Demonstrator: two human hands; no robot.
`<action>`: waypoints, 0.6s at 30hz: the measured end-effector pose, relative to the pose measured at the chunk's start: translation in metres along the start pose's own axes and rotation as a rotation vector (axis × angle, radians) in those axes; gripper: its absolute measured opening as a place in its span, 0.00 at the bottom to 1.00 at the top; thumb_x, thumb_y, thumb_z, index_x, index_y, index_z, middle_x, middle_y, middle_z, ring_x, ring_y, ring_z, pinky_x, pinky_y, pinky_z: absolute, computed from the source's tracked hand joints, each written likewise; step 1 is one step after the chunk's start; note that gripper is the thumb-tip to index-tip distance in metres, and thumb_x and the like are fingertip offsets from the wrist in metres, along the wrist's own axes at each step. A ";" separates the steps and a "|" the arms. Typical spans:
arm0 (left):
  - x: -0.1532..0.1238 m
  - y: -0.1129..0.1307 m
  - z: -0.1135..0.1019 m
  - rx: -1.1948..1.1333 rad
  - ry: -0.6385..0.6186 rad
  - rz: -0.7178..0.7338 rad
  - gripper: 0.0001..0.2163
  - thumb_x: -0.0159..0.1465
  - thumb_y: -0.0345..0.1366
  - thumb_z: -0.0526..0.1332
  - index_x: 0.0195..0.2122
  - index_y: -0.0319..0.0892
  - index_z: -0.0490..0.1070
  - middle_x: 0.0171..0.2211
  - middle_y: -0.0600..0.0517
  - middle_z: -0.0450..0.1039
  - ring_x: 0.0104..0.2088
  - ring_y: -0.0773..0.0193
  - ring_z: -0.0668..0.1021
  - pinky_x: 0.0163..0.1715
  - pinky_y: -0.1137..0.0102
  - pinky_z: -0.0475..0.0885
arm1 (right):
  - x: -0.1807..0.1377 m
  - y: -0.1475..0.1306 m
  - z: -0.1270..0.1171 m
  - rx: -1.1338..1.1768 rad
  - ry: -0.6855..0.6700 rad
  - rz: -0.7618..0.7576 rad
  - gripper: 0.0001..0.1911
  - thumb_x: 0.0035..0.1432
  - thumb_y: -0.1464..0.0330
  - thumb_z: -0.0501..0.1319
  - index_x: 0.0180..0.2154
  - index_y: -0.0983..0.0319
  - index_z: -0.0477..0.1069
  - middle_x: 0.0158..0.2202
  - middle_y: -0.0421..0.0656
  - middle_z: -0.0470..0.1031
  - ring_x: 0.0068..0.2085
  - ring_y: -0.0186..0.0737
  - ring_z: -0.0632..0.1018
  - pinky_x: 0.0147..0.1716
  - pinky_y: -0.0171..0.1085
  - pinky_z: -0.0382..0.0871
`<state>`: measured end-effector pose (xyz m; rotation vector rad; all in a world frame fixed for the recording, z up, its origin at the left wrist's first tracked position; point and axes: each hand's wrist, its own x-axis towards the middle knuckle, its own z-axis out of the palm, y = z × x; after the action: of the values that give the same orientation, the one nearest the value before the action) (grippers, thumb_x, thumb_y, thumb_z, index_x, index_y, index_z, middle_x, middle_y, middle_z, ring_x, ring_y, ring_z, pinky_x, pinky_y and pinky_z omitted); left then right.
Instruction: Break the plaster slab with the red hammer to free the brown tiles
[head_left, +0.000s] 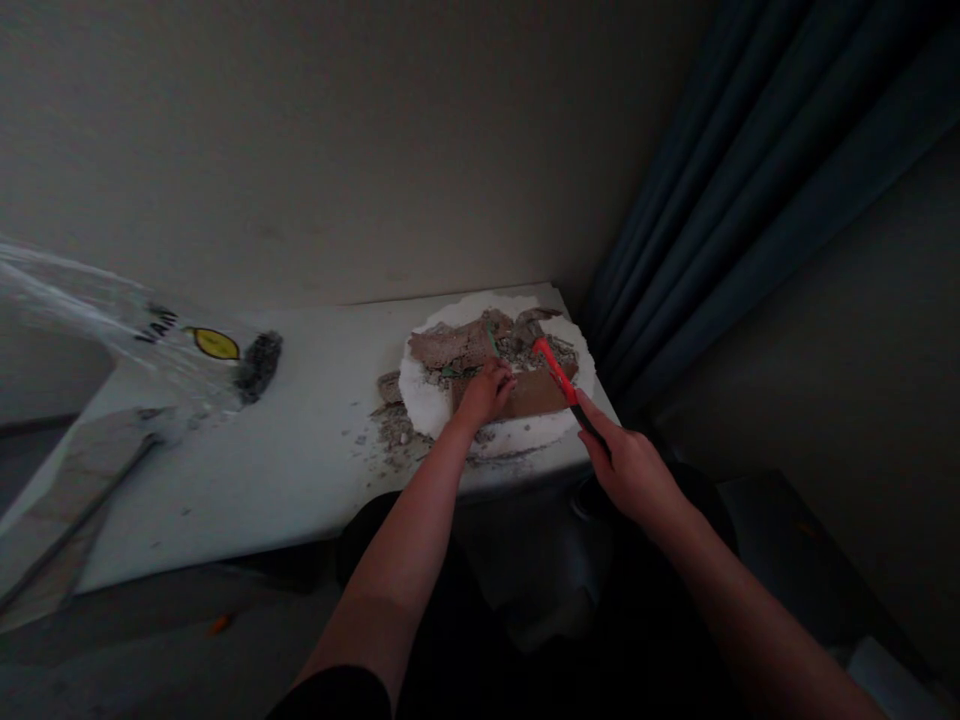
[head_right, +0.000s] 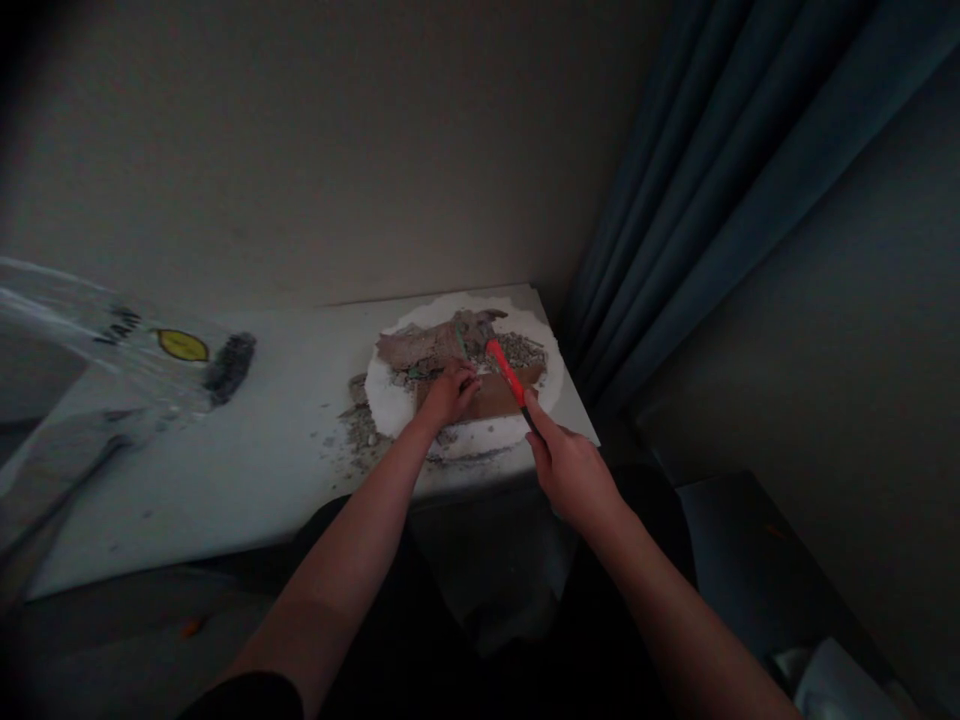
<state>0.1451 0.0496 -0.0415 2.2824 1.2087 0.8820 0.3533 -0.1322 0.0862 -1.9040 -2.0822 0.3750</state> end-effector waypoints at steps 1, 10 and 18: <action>0.000 0.000 0.000 -0.006 0.004 0.005 0.05 0.67 0.32 0.59 0.37 0.41 0.75 0.48 0.44 0.73 0.48 0.57 0.77 0.52 0.63 0.73 | -0.001 0.000 0.000 -0.003 0.007 0.002 0.32 0.73 0.66 0.51 0.74 0.57 0.49 0.44 0.47 0.84 0.39 0.48 0.84 0.38 0.40 0.74; -0.001 0.000 -0.001 -0.029 -0.015 0.004 0.06 0.68 0.31 0.58 0.37 0.40 0.74 0.47 0.44 0.73 0.45 0.58 0.77 0.50 0.63 0.74 | -0.002 0.001 0.007 -0.094 -0.013 0.017 0.32 0.73 0.65 0.50 0.74 0.57 0.48 0.42 0.47 0.84 0.36 0.47 0.83 0.36 0.39 0.72; -0.001 -0.001 -0.001 -0.015 -0.015 0.003 0.05 0.68 0.32 0.58 0.37 0.40 0.74 0.44 0.44 0.73 0.42 0.58 0.77 0.47 0.64 0.74 | -0.003 0.000 0.010 -0.115 -0.015 0.014 0.32 0.73 0.66 0.50 0.74 0.55 0.48 0.43 0.47 0.83 0.36 0.46 0.83 0.35 0.39 0.72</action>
<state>0.1437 0.0494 -0.0421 2.2755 1.1891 0.8698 0.3495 -0.1353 0.0772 -1.9866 -2.1438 0.2783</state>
